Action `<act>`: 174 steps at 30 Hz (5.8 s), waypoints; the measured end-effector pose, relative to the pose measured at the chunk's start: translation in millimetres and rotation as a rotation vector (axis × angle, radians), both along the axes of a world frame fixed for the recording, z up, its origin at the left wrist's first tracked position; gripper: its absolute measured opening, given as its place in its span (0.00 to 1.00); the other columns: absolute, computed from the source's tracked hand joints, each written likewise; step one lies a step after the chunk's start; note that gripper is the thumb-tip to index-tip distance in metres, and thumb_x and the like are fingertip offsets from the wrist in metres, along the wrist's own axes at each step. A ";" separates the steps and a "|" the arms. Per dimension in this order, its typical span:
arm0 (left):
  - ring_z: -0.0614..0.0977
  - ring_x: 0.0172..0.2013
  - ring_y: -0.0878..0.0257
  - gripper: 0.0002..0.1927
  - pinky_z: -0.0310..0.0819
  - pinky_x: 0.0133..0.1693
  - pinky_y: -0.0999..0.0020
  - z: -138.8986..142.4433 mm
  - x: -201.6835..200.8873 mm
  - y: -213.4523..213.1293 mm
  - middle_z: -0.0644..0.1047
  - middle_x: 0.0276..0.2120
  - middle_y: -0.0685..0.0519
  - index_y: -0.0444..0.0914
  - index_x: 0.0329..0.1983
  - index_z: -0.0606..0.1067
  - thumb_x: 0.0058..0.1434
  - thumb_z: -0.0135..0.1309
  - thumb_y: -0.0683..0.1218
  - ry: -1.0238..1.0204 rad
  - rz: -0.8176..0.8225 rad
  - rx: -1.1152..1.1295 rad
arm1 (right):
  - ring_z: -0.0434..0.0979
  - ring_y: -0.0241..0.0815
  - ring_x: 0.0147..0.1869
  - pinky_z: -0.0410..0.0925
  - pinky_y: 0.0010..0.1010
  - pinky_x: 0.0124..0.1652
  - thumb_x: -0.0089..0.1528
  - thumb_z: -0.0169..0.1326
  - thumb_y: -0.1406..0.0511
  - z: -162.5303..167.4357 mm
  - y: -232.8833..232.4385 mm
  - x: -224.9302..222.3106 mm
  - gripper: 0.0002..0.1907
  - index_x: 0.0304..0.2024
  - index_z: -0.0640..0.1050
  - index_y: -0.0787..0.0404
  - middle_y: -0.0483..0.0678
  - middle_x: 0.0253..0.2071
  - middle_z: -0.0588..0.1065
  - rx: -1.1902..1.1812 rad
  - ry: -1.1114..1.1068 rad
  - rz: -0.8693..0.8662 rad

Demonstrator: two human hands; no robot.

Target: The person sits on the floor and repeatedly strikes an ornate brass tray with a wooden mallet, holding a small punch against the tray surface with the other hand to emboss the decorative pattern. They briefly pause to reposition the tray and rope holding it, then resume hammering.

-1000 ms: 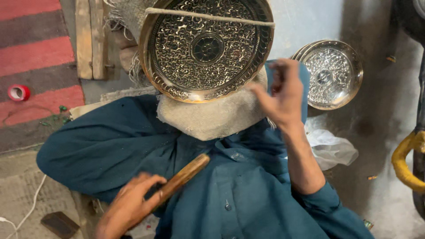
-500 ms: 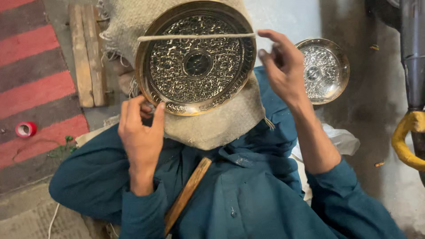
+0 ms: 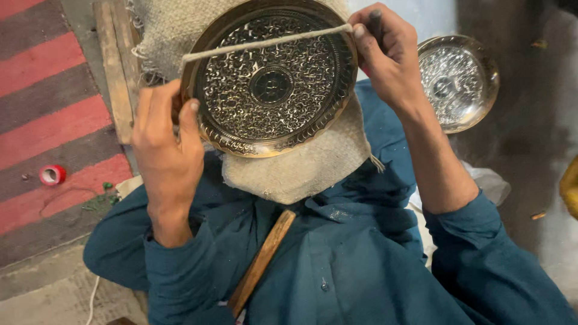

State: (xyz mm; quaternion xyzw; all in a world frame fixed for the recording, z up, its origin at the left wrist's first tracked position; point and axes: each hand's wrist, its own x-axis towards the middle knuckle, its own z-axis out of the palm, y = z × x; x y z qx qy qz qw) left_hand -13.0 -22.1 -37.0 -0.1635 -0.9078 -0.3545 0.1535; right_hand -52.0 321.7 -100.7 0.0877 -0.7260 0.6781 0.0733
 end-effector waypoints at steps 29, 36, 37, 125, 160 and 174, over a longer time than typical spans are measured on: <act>0.81 0.40 0.41 0.11 0.75 0.42 0.48 -69.9 180.0 -30.4 0.78 0.41 0.45 0.40 0.45 0.71 0.67 0.55 0.51 -1.043 -0.232 -0.535 | 0.82 0.37 0.45 0.78 0.31 0.46 0.74 0.50 0.68 -16.5 -2.7 127.0 0.10 0.56 0.72 0.66 0.50 0.44 0.79 -0.042 -0.293 -0.335; 0.79 0.48 0.44 0.20 0.75 0.45 0.49 -79.4 201.1 -32.2 0.75 0.45 0.43 0.38 0.49 0.69 0.57 0.60 0.49 -0.986 -0.286 -0.531 | 0.81 0.35 0.47 0.77 0.28 0.47 0.69 0.53 0.70 -19.7 -68.6 99.3 0.19 0.62 0.69 0.65 0.47 0.44 0.79 -0.272 -0.275 -0.201; 0.79 0.47 0.43 0.21 0.75 0.45 0.49 -79.4 198.8 -32.7 0.75 0.45 0.43 0.38 0.50 0.70 0.57 0.61 0.49 -0.973 -0.301 -0.509 | 0.81 0.34 0.48 0.75 0.27 0.48 0.68 0.55 0.71 -19.3 -73.0 97.7 0.20 0.62 0.69 0.65 0.47 0.44 0.80 -0.229 -0.253 -0.187; 0.77 0.37 0.52 0.32 0.68 0.41 0.52 78.5 -11.7 23.5 0.72 0.36 0.50 0.47 0.70 0.70 0.61 0.55 0.39 0.224 -0.360 -0.828 | 0.85 0.36 0.48 0.76 0.26 0.48 0.68 0.61 0.75 -18.7 -108.9 90.2 0.13 0.54 0.77 0.67 0.50 0.44 0.84 0.146 -0.038 -0.244; 0.77 0.40 0.52 0.32 0.70 0.41 0.55 92.0 -12.1 25.9 0.72 0.39 0.51 0.46 0.73 0.68 0.64 0.56 0.40 0.218 -0.361 -0.825 | 0.82 0.34 0.48 0.74 0.24 0.49 0.68 0.61 0.75 -22.7 -112.8 91.5 0.14 0.56 0.76 0.67 0.48 0.44 0.82 0.060 -0.032 -0.297; 0.79 0.38 0.38 0.38 0.74 0.39 0.44 84.0 14.0 14.2 0.75 0.38 0.42 0.47 0.71 0.62 0.56 0.60 0.41 -0.307 -0.286 -0.508 | 0.84 0.36 0.53 0.76 0.26 0.53 0.70 0.57 0.76 -7.5 -84.3 83.1 0.13 0.57 0.75 0.67 0.51 0.48 0.83 0.163 -0.036 -0.069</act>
